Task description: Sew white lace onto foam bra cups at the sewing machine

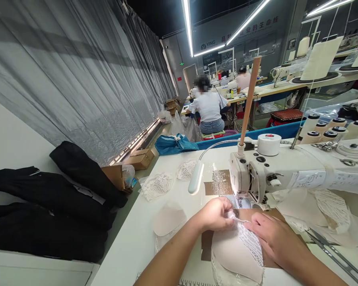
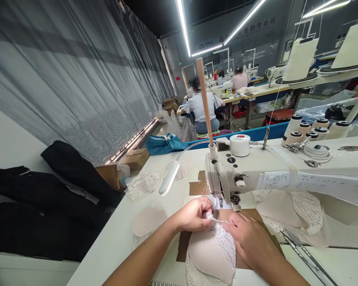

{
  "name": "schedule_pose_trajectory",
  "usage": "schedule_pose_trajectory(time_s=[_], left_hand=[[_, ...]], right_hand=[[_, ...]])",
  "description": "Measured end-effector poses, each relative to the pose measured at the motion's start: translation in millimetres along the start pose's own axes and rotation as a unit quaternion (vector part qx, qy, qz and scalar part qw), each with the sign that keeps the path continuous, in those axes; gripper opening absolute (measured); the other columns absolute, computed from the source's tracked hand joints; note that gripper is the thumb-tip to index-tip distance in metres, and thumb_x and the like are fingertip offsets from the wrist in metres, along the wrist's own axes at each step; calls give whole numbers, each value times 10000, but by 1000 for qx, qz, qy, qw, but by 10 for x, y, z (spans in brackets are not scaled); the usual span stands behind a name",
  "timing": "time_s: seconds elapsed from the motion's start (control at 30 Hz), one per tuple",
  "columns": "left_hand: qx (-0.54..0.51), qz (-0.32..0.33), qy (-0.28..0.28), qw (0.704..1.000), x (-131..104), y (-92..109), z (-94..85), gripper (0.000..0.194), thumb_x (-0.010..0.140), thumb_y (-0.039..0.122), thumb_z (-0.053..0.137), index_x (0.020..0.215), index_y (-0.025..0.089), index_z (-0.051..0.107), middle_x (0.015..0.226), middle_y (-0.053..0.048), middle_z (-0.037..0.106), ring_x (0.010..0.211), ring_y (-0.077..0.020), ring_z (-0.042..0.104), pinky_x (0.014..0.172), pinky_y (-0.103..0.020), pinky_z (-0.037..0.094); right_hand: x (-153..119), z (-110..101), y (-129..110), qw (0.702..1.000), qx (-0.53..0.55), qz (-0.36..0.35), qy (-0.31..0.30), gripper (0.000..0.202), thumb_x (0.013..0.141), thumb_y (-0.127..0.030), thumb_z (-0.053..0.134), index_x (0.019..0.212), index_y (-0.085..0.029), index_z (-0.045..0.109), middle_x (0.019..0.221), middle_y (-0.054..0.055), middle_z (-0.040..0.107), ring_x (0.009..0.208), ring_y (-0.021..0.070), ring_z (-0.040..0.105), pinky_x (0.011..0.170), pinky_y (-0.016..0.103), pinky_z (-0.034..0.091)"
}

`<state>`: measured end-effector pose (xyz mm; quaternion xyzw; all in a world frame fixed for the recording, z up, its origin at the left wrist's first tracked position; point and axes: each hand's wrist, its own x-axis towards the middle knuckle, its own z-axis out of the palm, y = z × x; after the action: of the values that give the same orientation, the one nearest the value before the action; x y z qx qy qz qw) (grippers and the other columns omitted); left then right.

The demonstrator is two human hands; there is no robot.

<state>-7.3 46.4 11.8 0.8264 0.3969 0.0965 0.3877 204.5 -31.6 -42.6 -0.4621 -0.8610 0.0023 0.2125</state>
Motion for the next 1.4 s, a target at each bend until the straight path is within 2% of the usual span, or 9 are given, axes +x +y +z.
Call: schedule_pose_trajectory(time_s=[0.13, 0.2, 0.27, 0.37, 0.47, 0.6, 0.73, 1.07, 1.4], left_hand=[[-66, -18, -25, 997, 17, -65, 3, 184, 787, 184, 666, 715, 161, 498, 713, 15, 581, 567, -87, 529, 525, -187, 435], [-74, -34, -18, 996, 8, -112, -38, 174, 761, 190, 710, 811, 154, 547, 632, 50, 533, 519, -83, 505, 501, -185, 422], [-64, -49, 22, 996, -32, -135, -114, 183, 757, 179, 701, 891, 145, 581, 617, 57, 513, 522, -90, 500, 509, -193, 419], [-24, -63, 137, 988, -162, -72, -205, 103, 858, 186, 533, 942, 152, 584, 728, 4, 559, 642, -130, 538, 598, -238, 448], [15, -30, 191, 981, -312, 67, -119, 148, 872, 195, 492, 966, 178, 605, 896, -47, 613, 833, -186, 580, 756, -300, 483], [142, 93, 119, 978, -370, 169, 232, 218, 830, 166, 516, 1003, 167, 649, 1106, -104, 655, 1001, -257, 600, 909, -383, 500], [225, 119, 94, 963, -302, 163, 409, 308, 863, 207, 505, 1134, 127, 626, 1258, -139, 610, 1116, -308, 559, 977, -464, 486], [248, 99, 52, 962, -164, 81, 261, 495, 846, 255, 513, 1319, 114, 546, 1408, -140, 526, 1163, -327, 539, 943, -505, 508], [258, 166, -6, 952, 18, -128, 34, 568, 792, 196, 534, 1357, 138, 528, 1465, -128, 472, 1340, -279, 450, 1109, -441, 388]], right_hand=[[1, -6, 4, 1000, 9, 9, -12, 271, 849, -58, 437, 869, -230, 646, 754, 22, 565, 673, 184, 526, 587, 284, 349], [0, -17, -3, 1000, 9, 18, -16, 257, 864, -67, 430, 836, -221, 634, 748, 21, 558, 658, 183, 527, 580, 290, 348], [-3, -26, -12, 999, 8, 25, -19, 256, 874, -72, 422, 810, -216, 624, 741, 20, 549, 643, 181, 523, 569, 293, 344], [-4, -24, -21, 999, 4, 29, -17, 251, 870, -65, 420, 795, -211, 610, 733, 17, 541, 631, 175, 519, 563, 294, 341], [-6, -1, -14, 1000, -1, 22, -7, 257, 876, -69, 414, 777, -213, 603, 732, 16, 553, 635, 172, 532, 561, 294, 339], [-15, 36, 16, 1000, -13, 20, 19, 275, 870, -78, 404, 731, -213, 598, 727, 27, 581, 648, 174, 557, 567, 296, 351], [-12, 32, 24, 998, -26, 27, 44, 294, 834, -71, 418, 927, -228, 650, 807, 36, 631, 705, 178, 582, 612, 287, 389], [60, -5, -27, 996, -41, 50, 66, 387, 786, -22, 425, 989, -241, 672, 790, 29, 654, 672, 175, 587, 605, 290, 379], [99, 51, -99, 997, -21, 56, 46, 387, 840, -46, 384, 1015, -230, 676, 855, 47, 669, 719, 195, 612, 606, 309, 395]])
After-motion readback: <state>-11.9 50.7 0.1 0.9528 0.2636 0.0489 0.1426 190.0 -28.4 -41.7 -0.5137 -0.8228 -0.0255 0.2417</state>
